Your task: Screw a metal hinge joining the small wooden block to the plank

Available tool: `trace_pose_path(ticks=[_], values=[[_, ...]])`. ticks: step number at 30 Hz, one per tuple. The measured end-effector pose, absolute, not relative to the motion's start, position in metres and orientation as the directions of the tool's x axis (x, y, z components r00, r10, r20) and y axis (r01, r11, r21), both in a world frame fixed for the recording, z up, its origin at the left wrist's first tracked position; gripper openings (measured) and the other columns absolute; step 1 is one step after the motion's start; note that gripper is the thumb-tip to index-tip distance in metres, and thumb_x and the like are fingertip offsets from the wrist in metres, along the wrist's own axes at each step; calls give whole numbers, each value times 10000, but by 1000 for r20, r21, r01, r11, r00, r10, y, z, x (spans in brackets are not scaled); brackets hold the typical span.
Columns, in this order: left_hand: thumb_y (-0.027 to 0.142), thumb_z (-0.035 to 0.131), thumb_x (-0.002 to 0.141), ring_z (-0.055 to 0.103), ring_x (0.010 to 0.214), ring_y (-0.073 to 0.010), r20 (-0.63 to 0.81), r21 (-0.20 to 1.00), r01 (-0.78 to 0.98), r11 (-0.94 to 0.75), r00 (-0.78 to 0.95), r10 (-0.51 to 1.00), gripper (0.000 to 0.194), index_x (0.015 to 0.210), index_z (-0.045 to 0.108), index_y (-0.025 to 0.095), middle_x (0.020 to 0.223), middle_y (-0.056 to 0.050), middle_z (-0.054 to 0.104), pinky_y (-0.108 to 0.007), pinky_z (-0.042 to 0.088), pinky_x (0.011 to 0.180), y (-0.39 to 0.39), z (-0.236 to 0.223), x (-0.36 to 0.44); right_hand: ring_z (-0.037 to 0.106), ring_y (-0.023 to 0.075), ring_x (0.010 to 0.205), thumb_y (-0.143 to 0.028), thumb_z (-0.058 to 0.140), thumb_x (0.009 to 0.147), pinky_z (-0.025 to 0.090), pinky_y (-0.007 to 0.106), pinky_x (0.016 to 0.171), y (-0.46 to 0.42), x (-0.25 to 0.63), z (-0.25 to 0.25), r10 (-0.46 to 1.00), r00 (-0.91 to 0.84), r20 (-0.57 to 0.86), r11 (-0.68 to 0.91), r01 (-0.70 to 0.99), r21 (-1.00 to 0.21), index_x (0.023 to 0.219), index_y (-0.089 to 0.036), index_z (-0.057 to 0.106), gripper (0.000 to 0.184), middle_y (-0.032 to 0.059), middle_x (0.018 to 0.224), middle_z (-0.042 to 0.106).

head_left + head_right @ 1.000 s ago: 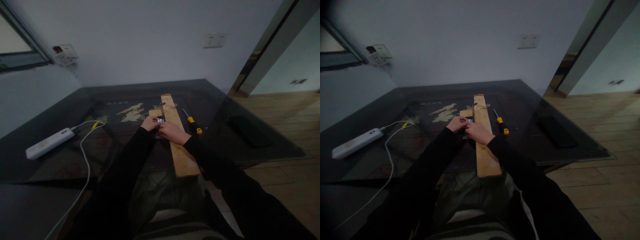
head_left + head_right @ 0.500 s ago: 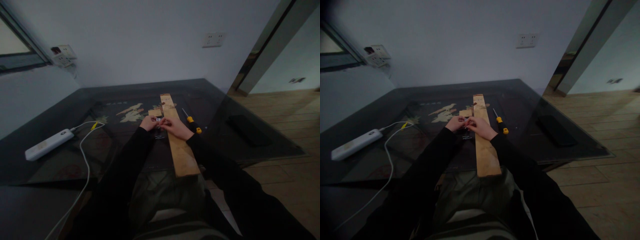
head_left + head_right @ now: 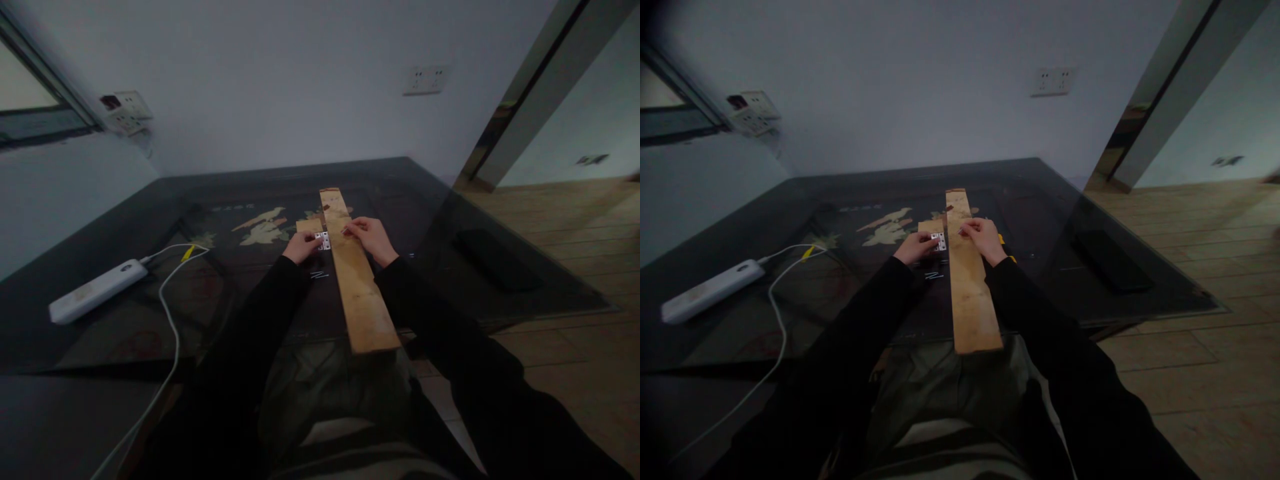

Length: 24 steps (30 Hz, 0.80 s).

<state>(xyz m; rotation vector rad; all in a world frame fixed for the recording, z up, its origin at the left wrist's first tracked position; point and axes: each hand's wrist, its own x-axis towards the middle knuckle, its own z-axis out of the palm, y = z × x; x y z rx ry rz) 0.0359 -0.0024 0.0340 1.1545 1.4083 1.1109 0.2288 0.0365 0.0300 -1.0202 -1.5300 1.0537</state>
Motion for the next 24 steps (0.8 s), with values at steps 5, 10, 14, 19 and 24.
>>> trace_pose_path(ticks=[5, 10, 14, 19, 24], values=[[103, 703, 778, 612, 706, -89, -125, 966, -226, 129, 31, 992, 64, 765, 641, 105, 753, -20, 672, -222, 469, 754, -7, 29, 51, 600, 173, 779, -365, 549, 815, 457, 297, 709, 42, 230, 23, 947, -113, 300, 320, 271, -908, 777, -153, 645, 236, 67, 820, 681], [67, 657, 800, 614, 724, -83, -81, 927, -359, 107, 86, 993, 78, 748, 613, 103, 762, -24, 664, -218, 458, 780, -9, 24, 62, 562, 158, 760, -362, 492, 828, 420, 276, 715, 34, 223, 27, 960, -109, 258, 279, 305, -910, 744, -164, 590, 236, 37, 783, 638], [70, 675, 785, 612, 724, -94, -67, 921, -375, 104, 109, 992, 104, 728, 598, 109, 739, -20, 653, -248, 463, 829, -10, 23, 62, 555, 159, 769, -316, 479, 819, 408, 269, 706, 29, 221, 32, 967, -70, 245, 254, 317, -914, 750, -163, 594, 204, 37, 786, 640], [42, 684, 766, 627, 722, -104, -68, 919, -377, 114, 133, 989, 118, 729, 591, 106, 748, -27, 666, -264, 471, 825, -10, 22, 60, 560, 160, 747, -302, 498, 812, 409, 271, 684, 25, 223, 37, 970, -91, 226, 244, 361, -900, 734, -158, 604, 195, 51, 785, 662], [61, 703, 759, 642, 751, -112, -56, 935, -338, 110, 166, 984, 97, 742, 615, 97, 774, -43, 678, -273, 471, 847, -9, 22, 55, 573, 165, 753, -317, 514, 817, 423, 288, 722, 26, 225, 37, 966, -106, 236, 259, 396, -881, 733, -157, 612, 206, 62, 804, 678]])
